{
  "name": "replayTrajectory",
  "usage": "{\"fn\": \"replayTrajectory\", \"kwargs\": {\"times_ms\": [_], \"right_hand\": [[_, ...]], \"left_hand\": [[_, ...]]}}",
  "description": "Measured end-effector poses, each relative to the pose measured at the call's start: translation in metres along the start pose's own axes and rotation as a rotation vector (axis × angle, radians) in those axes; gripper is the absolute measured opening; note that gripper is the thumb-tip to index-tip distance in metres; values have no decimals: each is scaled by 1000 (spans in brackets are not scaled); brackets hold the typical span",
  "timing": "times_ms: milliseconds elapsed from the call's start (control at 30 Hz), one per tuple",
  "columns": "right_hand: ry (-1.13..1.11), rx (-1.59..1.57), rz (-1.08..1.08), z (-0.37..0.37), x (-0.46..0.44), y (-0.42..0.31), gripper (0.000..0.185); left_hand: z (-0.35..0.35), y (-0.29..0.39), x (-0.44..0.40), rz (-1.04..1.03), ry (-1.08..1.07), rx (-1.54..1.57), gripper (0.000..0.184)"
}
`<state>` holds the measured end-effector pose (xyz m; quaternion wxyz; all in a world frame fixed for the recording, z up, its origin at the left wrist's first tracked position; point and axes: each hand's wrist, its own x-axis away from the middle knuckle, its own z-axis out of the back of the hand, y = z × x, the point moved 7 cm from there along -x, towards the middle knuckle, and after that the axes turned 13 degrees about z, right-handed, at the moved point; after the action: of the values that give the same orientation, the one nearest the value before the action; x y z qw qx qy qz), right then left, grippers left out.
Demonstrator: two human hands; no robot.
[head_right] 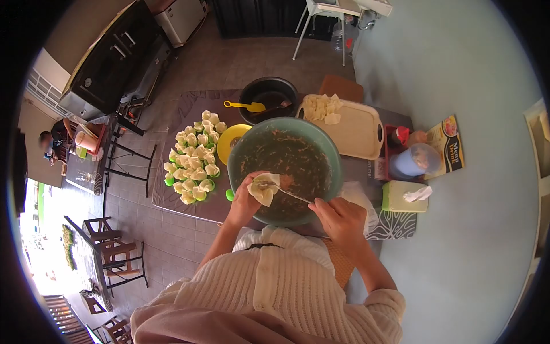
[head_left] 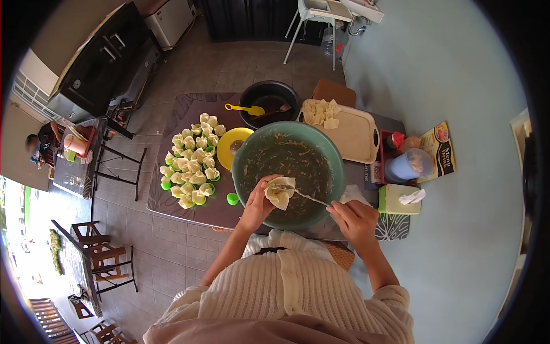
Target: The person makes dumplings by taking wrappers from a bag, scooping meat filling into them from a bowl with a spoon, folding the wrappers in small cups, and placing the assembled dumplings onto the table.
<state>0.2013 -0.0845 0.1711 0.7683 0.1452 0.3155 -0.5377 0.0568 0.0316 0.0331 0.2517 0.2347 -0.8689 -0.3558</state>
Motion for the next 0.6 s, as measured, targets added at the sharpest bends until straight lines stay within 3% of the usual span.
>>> {"fn": "replayTrajectory", "kwargs": {"times_ms": [333,500,600], "right_hand": [[6,-50,-79,2,4,-1,17],[-7,-54,-54,3,1,-1,16],[17,-112,-110,-1,6,5,15]], "left_hand": [[-1,4,2,-2,72,-70,46],[2,-5,-4,-5,-34,112,44],[3,-10,-7,53,42,243,41]]}}
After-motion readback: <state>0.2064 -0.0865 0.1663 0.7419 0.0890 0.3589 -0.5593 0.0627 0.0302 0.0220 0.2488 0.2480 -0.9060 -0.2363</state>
